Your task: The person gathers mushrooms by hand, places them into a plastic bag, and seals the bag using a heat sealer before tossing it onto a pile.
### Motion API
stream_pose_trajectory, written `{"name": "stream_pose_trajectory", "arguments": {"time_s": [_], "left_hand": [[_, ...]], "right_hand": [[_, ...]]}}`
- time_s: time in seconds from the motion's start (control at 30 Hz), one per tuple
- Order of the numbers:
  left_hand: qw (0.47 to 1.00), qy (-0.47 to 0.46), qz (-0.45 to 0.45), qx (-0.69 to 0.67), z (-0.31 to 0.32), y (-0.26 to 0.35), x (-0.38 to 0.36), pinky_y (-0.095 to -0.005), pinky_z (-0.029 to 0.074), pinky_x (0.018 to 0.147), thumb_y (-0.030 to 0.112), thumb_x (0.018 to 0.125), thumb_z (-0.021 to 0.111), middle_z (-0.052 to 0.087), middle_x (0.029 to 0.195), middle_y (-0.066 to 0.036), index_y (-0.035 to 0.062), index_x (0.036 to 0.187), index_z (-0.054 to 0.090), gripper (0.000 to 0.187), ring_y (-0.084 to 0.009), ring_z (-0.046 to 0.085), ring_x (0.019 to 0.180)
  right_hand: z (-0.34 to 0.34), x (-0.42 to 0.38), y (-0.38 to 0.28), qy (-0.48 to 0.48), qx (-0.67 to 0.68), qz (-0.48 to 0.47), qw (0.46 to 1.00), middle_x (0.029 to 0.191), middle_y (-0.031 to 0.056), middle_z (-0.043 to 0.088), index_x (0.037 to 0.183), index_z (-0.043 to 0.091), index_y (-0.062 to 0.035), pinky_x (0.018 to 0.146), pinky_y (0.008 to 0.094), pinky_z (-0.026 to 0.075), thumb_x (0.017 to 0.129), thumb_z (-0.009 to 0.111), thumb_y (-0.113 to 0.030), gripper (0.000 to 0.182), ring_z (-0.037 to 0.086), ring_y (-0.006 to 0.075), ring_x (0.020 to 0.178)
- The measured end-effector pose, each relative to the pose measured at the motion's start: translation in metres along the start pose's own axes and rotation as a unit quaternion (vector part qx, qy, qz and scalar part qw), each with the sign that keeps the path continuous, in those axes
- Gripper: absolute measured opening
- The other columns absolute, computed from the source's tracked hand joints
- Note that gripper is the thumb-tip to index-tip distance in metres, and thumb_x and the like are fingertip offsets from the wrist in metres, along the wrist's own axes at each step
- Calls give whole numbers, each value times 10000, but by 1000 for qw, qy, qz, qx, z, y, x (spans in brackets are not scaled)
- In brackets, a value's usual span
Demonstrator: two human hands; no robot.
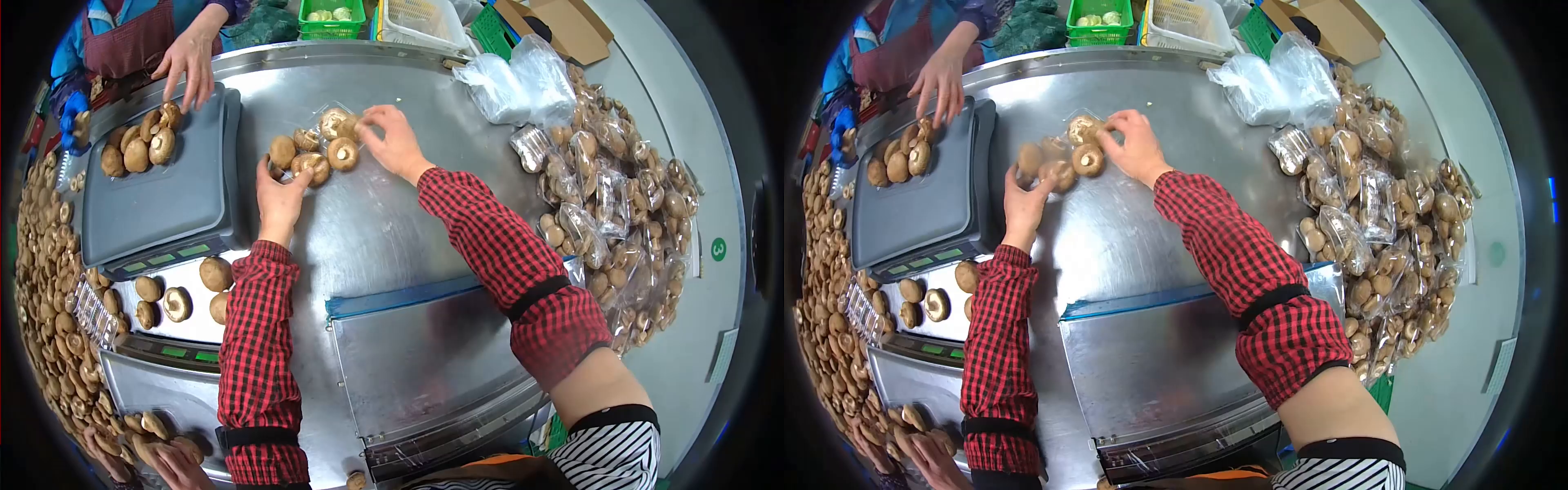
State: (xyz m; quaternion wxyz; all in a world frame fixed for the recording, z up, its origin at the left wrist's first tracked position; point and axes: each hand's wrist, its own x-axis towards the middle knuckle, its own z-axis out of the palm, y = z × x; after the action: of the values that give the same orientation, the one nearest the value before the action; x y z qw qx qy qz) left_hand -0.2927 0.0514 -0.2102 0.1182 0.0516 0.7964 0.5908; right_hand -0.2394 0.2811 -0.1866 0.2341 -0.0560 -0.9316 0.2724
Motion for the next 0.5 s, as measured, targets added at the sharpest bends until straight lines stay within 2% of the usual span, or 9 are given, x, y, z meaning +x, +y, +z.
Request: {"name": "stream_pose_trajectory", "arguments": {"time_s": [0.03, 0.1, 0.13, 0.2, 0.23, 0.27, 0.3, 0.33, 0.5], "left_hand": [[1000, 9, 0, -20, -1, 5, -4, -349, 485, 907, 269, 706, 828, 578, 1198, -215, -46, 1467, 272, 993, -250, 616, 1007], [999, -10, -12, -34, -4, 14, -9, -350, 489, 920, 267, 676, 854, 538, 1233, -231, -42, 1470, 260, 1039, -261, 605, 1031], [999, -8, 21, 22, -4, 13, -10, -364, 480, 941, 286, 655, 871, 504, 1256, -243, -38, 1472, 254, 1074, -282, 582, 1076], [992, -2, 68, 107, -2, 10, -11, -407, 437, 1011, 331, 576, 923, 397, 1307, -274, -21, 1475, 227, 1190, -369, 503, 1181], [992, -2, 71, 109, -2, 13, -15, -407, 437, 1011, 331, 576, 923, 397, 1307, -274, -21, 1475, 227, 1190, -369, 503, 1181], [990, 8, 75, 119, -1, 15, -19, -413, 425, 1023, 327, 562, 930, 394, 1295, -275, -13, 1474, 220, 1204, -390, 491, 1180], [989, 19, 78, 127, 0, 18, -24, -419, 413, 1036, 322, 549, 937, 390, 1282, -276, -5, 1473, 213, 1219, -411, 480, 1179], [988, 26, 82, 132, 0, 20, -28, -419, 424, 1025, 304, 534, 944, 391, 1263, -272, 11, 1468, 223, 1216, -411, 485, 1159], [983, -6, 91, 157, -6, 46, -54, -419, 434, 1017, 312, 532, 942, 399, 1250, -259, 27, 1467, 242, 1202, -390, 502, 1144]], "right_hand": [[5, 7, 5, -1, 0, -4, 1000, 1153, 166, 603, 1064, 663, -13, 969, 412, 441, 870, 628, -314, 359, 540, 341, 1120], [19, 23, 15, 29, 36, 190, 981, 1142, 223, 618, 1117, 646, 45, 958, 433, 455, 889, 606, -391, 493, 581, 374, 1059], [20, 30, 12, -38, 75, 273, 958, 1136, 251, 629, 1167, 609, 94, 938, 427, 473, 890, 599, -460, 619, 627, 368, 991], [19, 34, 8, -93, 146, 311, 934, 1119, 216, 634, 1174, 595, 95, 894, 401, 496, 879, 619, -464, 632, 637, 324, 940], [18, 33, 8, -150, 212, 348, 901, 1102, 182, 639, 1182, 581, 96, 851, 376, 518, 868, 639, -468, 648, 647, 279, 889], [19, 31, 7, -149, 211, 347, 902, 1102, 182, 639, 1182, 581, 96, 851, 376, 518, 868, 639, -468, 648, 647, 279, 889], [19, 26, 6, -159, 249, 392, 871, 1074, 145, 632, 1171, 582, 72, 803, 337, 521, 855, 662, -462, 625, 629, 226, 858], [14, 20, 1, -168, 284, 437, 837, 1046, 108, 625, 1160, 583, 48, 756, 298, 523, 841, 684, -456, 605, 611, 172, 826], [-32, -12, -15, -148, 374, 468, 787, 953, 38, 599, 1050, 606, -37, 646, 233, 495, 817, 725, -423, 466, 556, 108, 726]]}}
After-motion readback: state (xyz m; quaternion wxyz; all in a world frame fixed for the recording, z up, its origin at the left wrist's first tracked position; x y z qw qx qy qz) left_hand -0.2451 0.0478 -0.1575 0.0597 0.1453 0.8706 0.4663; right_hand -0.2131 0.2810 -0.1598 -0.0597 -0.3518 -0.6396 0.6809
